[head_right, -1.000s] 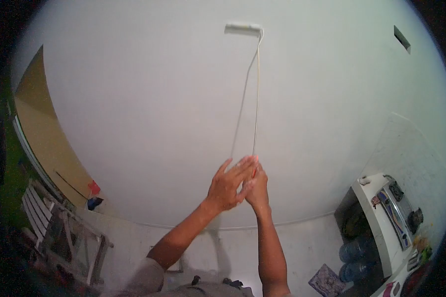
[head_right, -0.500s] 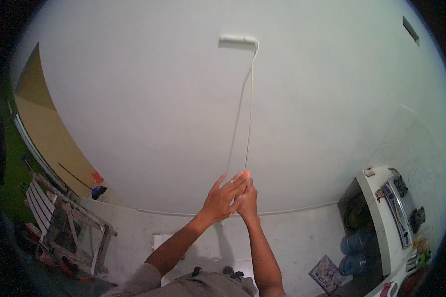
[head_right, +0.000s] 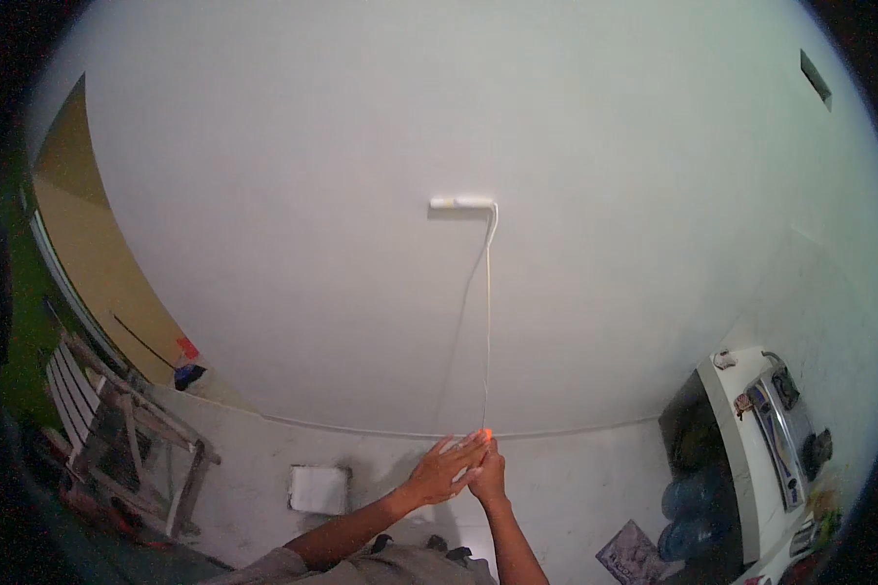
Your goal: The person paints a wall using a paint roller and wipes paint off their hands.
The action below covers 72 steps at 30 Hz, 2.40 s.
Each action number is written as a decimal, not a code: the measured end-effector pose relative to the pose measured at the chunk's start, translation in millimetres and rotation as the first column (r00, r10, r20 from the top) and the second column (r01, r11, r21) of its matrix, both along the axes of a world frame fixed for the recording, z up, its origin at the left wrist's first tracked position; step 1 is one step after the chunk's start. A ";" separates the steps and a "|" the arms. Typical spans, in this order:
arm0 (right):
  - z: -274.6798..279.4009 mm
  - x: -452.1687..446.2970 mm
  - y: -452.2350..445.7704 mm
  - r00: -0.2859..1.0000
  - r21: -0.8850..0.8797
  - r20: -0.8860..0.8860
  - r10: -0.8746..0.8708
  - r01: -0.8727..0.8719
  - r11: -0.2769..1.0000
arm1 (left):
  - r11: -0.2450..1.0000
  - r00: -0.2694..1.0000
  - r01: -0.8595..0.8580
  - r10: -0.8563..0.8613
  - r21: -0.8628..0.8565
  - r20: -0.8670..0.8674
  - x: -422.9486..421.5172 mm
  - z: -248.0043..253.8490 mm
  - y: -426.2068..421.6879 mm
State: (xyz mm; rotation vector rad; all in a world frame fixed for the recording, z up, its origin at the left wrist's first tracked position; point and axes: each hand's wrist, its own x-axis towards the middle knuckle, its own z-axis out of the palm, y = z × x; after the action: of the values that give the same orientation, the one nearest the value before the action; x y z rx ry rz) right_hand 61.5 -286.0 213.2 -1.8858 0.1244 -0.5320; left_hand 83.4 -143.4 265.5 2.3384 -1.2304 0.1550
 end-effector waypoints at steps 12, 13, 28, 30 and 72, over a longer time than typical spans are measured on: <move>126.7 12.7 -15.4 1.000 -0.165 0.008 -0.013 0.014 0.986 | 0.970 0.991 0.034 -0.001 -0.239 0.137 16.5 96.8 -12.7; 144.1 15.7 -15.2 1.000 -0.145 -0.004 -0.009 0.009 0.989 | 0.967 0.987 0.032 0.009 -0.254 0.160 19.8 108.8 -13.1; 309.8 110.2 60.0 0.920 -0.102 0.370 0.127 -0.095 0.990 | 0.892 0.889 -0.039 0.237 -0.450 0.392 91.1 266.9 39.3; 312.7 127.9 69.7 0.902 -0.100 0.417 0.115 -0.080 0.992 | 0.900 0.877 -0.061 0.254 -0.431 0.407 97.3 280.2 48.2; 109.6 13.7 126.6 0.997 -0.033 0.031 0.077 -0.076 0.997 | 0.948 0.986 -0.104 0.138 -0.299 0.093 1.7 88.6 109.3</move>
State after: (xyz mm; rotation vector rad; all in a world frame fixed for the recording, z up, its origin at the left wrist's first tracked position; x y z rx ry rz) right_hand 75.2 -159.4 322.7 -1.9038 0.0224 -0.5147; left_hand 85.1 -34.1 354.1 2.1667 -1.0332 0.4842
